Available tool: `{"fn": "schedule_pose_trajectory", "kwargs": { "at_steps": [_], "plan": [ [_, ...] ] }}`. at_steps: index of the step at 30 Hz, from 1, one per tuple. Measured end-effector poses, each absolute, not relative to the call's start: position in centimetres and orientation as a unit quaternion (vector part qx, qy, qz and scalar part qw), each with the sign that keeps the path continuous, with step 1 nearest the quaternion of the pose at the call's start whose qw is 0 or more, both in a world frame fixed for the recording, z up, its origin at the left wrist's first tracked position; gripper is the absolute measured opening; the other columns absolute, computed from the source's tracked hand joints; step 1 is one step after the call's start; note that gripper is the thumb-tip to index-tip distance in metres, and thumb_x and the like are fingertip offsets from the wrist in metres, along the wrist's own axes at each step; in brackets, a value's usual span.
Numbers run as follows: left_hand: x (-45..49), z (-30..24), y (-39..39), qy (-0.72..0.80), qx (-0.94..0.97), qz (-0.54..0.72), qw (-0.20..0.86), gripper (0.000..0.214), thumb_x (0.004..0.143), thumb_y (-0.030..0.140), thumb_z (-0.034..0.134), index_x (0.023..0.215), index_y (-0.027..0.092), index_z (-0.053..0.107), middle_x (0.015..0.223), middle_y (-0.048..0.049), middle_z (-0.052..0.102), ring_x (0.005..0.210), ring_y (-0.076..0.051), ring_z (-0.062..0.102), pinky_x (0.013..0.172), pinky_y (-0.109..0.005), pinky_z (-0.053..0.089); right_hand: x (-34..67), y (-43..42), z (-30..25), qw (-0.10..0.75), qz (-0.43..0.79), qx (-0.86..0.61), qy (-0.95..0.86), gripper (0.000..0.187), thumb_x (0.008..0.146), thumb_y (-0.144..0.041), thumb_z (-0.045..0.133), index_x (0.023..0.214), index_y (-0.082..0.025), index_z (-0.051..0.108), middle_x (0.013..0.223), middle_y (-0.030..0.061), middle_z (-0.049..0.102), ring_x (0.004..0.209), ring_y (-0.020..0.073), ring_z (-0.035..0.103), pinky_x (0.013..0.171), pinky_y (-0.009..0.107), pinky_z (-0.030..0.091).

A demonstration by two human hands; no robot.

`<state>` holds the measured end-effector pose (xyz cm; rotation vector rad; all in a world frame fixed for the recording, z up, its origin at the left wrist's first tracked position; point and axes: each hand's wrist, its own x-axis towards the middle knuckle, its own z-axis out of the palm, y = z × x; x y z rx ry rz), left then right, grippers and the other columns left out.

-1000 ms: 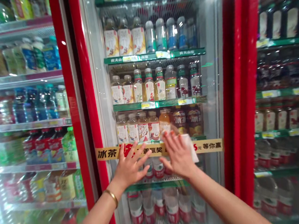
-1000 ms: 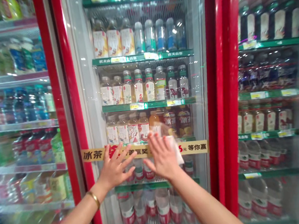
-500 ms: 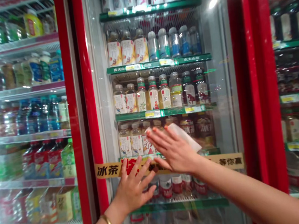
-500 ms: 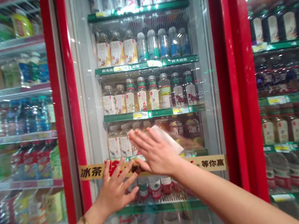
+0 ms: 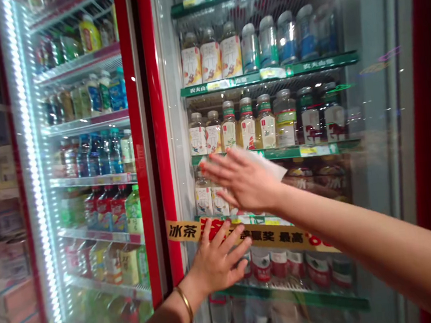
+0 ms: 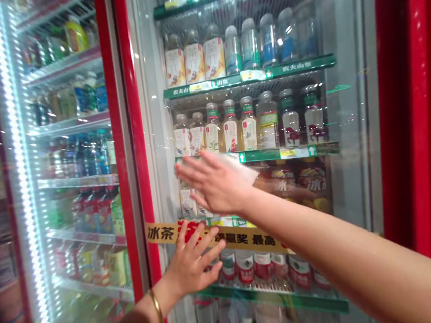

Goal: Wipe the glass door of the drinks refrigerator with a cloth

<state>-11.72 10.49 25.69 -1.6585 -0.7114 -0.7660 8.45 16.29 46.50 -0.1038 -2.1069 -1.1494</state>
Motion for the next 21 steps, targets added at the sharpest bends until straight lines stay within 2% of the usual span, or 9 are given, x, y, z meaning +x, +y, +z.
{"fn": "schedule_pose_trajectory", "kwargs": {
  "at_steps": [1,3,7,9,11,14,15,18,21],
  "plan": [
    [-11.8,25.7,10.5,-0.302,-0.704,-0.324,0.555,0.05,0.092,0.05,0.072,0.14,0.036,0.071,0.167,0.0031,0.056,0.17,-0.028,0.027,0.143,-0.064,0.011,7.2,16.2,45.9,0.29,-0.46,0.015,-0.839,0.06,0.108,-0.046,0.05,0.166,-0.03,0.048,0.172,-0.0049,0.049,0.165,0.0186,0.038,0.14,0.046,0.027],
    [-11.9,25.7,10.5,-0.303,-0.706,-0.322,0.553,0.052,0.091,0.048,0.073,0.141,0.035,0.07,0.17,0.0033,0.053,0.17,-0.028,0.029,0.143,-0.062,0.012,6.5,16.5,47.5,0.221,-0.47,0.058,-0.853,0.056,0.11,-0.046,0.044,0.163,-0.029,0.053,0.171,-0.0072,0.05,0.165,0.0173,0.037,0.142,0.045,0.022],
    [-11.7,25.9,10.5,-0.289,-0.706,-0.332,0.555,0.059,0.091,0.048,0.072,0.148,0.033,0.065,0.176,0.0022,0.043,0.169,-0.03,0.032,0.143,-0.062,0.012,7.6,16.6,55.8,0.429,-0.432,-0.147,-0.779,0.067,0.113,-0.053,0.03,0.171,-0.019,0.038,0.179,0.0046,0.036,0.173,0.0335,0.015,0.139,0.07,-0.002],
    [-11.6,25.9,10.6,-0.284,-0.708,-0.346,0.546,0.058,0.09,0.046,0.074,0.147,0.032,0.066,0.173,0.0019,0.048,0.168,-0.028,0.032,0.144,-0.06,0.012,7.0,15.5,56.9,0.513,-0.403,-0.256,-0.714,0.07,0.114,-0.049,0.026,0.173,-0.013,0.031,0.183,0.0104,0.027,0.173,0.0386,0.007,0.136,0.076,-0.004],
    [-11.6,25.8,10.9,-0.279,-0.713,-0.359,0.533,0.054,0.089,0.045,0.078,0.141,0.032,0.07,0.164,0.0009,0.06,0.169,-0.027,0.032,0.145,-0.059,0.011,5.8,14.4,54.2,0.516,-0.408,-0.298,-0.692,0.068,0.114,-0.048,0.028,0.173,-0.015,0.031,0.183,0.0077,0.024,0.173,0.0348,0.012,0.139,0.072,0.005],
    [-11.8,25.7,11.5,-0.266,-0.716,-0.388,0.516,0.05,0.089,0.047,0.08,0.136,0.034,0.072,0.143,0.0004,0.075,0.17,-0.022,0.03,0.146,-0.056,0.01,7.0,14.6,46.7,0.343,-0.518,-0.162,-0.766,0.066,0.114,-0.057,0.029,0.172,-0.025,0.037,0.182,-0.0046,0.029,0.173,0.0208,0.015,0.143,0.052,0.014],
    [-11.8,25.7,11.5,-0.265,-0.718,-0.391,0.511,0.052,0.089,0.047,0.079,0.139,0.034,0.071,0.142,0.0001,0.076,0.17,-0.021,0.03,0.146,-0.055,0.01,8.9,14.9,44.4,0.341,-0.524,-0.166,-0.762,0.068,0.113,-0.059,0.031,0.173,-0.026,0.035,0.182,-0.0053,0.028,0.173,0.0195,0.015,0.143,0.049,0.018],
    [-11.4,25.9,10.9,-0.27,-0.727,-0.396,0.491,0.061,0.092,0.047,0.076,0.15,0.036,0.064,0.15,0.0003,0.071,0.166,-0.021,0.037,0.145,-0.052,0.012,17.7,16.3,39.4,0.52,-0.458,-0.331,-0.641,0.066,0.114,-0.055,0.03,0.176,-0.035,0.019,0.182,-0.0035,0.025,0.171,0.0282,0.022,0.138,0.062,0.03],
    [-10.0,27.4,10.0,-0.272,-0.72,-0.436,0.466,0.069,0.092,0.042,0.075,0.158,0.038,0.057,0.154,0.0025,0.068,0.158,-0.02,0.048,0.143,-0.045,0.022,23.2,17.2,34.8,0.631,-0.376,-0.446,-0.511,0.067,0.113,-0.043,0.018,0.178,-0.035,0.0,0.185,0.0019,0.008,0.17,0.0398,0.011,0.128,0.082,0.03]
  ]
}}
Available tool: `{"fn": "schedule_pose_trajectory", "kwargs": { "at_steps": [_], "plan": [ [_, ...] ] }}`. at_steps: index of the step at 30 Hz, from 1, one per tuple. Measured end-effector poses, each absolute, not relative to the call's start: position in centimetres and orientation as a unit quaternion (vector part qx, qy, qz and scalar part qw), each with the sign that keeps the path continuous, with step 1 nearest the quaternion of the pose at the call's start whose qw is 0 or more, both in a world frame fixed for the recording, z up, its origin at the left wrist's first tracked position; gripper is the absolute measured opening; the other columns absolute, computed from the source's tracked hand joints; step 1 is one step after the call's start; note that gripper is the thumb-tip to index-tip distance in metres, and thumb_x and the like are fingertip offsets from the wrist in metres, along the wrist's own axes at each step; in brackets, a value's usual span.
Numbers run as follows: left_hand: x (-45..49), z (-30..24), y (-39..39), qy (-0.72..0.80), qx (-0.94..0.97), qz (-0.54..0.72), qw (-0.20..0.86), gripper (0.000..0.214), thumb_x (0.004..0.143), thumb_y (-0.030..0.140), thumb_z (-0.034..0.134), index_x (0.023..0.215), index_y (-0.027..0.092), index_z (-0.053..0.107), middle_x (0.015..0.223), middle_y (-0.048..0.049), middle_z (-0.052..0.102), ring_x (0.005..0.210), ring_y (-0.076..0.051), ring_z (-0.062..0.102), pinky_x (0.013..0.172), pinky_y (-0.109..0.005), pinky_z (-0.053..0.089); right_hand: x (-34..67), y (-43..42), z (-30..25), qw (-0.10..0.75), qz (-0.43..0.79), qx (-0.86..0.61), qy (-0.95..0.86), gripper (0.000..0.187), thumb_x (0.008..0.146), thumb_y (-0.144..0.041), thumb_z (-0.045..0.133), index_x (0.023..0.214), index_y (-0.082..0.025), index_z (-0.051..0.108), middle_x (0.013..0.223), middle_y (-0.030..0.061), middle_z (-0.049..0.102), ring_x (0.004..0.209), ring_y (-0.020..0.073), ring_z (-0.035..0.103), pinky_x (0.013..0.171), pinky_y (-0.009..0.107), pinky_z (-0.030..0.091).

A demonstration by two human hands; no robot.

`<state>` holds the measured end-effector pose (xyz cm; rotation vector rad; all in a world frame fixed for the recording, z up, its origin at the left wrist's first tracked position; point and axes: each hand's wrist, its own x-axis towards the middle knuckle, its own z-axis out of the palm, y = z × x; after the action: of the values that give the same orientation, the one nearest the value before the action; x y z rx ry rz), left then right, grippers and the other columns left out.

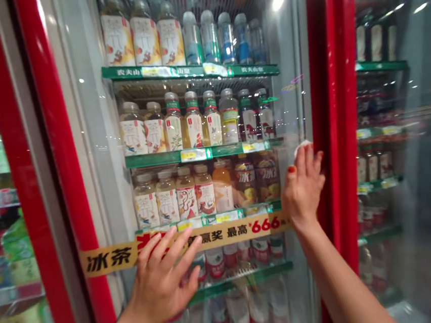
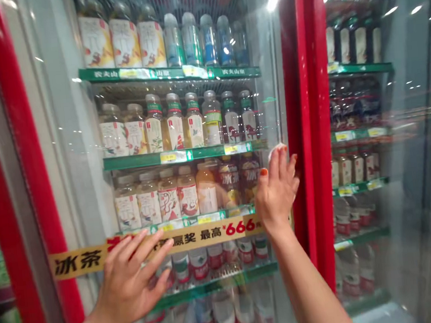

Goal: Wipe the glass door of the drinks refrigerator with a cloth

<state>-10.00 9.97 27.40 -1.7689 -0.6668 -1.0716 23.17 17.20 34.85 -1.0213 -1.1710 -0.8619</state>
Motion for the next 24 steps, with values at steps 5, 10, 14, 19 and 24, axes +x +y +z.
{"fn": "schedule_pose_trajectory", "kwargs": {
  "at_steps": [5,10,14,19,24],
  "plan": [
    [-7.3,32.6,10.5,-0.337,-0.665,-0.448,0.493,0.077,0.097,0.038,0.07,0.168,0.042,0.041,0.181,0.0031,0.033,0.17,-0.027,0.028,0.144,-0.056,0.01,16.6,14.9,24.3,0.551,-0.387,-0.411,-0.614,0.08,0.11,-0.045,0.04,0.178,-0.026,0.003,0.183,0.0002,0.016,0.173,0.0262,-0.002,0.141,0.066,0.01],
    [-6.6,34.9,12.2,-0.391,-0.662,-0.426,0.477,0.081,0.103,0.041,0.065,0.173,0.04,0.026,0.186,0.0012,0.016,0.175,-0.03,0.004,0.141,-0.065,-0.008,19.8,15.1,21.4,0.483,-0.412,-0.336,-0.695,0.075,0.107,-0.046,0.05,0.176,-0.037,0.023,0.178,-0.0098,0.031,0.172,0.0236,0.013,0.143,0.056,0.004],
    [-6.7,34.4,12.4,-0.386,-0.658,-0.433,0.48,0.088,0.099,0.041,0.07,0.173,0.042,0.024,0.186,0.0016,0.016,0.174,-0.034,0.009,0.142,-0.067,-0.005,23.8,16.7,22.2,0.627,-0.317,-0.494,-0.513,0.077,0.108,-0.034,0.035,0.178,-0.034,0.005,0.183,0.0015,0.01,0.171,0.0382,0.007,0.133,0.083,0.018],
    [-7.3,34.2,12.5,-0.38,-0.667,-0.426,0.478,0.083,0.101,0.048,0.064,0.173,0.043,0.024,0.186,0.0037,0.014,0.174,-0.035,0.009,0.141,-0.068,-0.004,14.6,13.9,17.4,0.523,-0.388,-0.433,-0.623,0.075,0.106,-0.049,0.044,0.176,-0.029,0.027,0.182,-0.0012,0.029,0.174,0.0308,0.004,0.141,0.068,0.005],
    [-8.1,34.2,12.9,-0.371,-0.679,-0.412,0.481,0.08,0.103,0.052,0.058,0.173,0.044,0.021,0.187,0.0044,0.01,0.174,-0.037,0.007,0.136,-0.076,-0.003,16.8,14.0,19.1,0.456,-0.419,-0.386,-0.684,0.075,0.107,-0.056,0.039,0.176,-0.033,0.025,0.182,-0.0103,0.026,0.174,0.0251,0.003,0.144,0.055,0.001]
  ]
}}
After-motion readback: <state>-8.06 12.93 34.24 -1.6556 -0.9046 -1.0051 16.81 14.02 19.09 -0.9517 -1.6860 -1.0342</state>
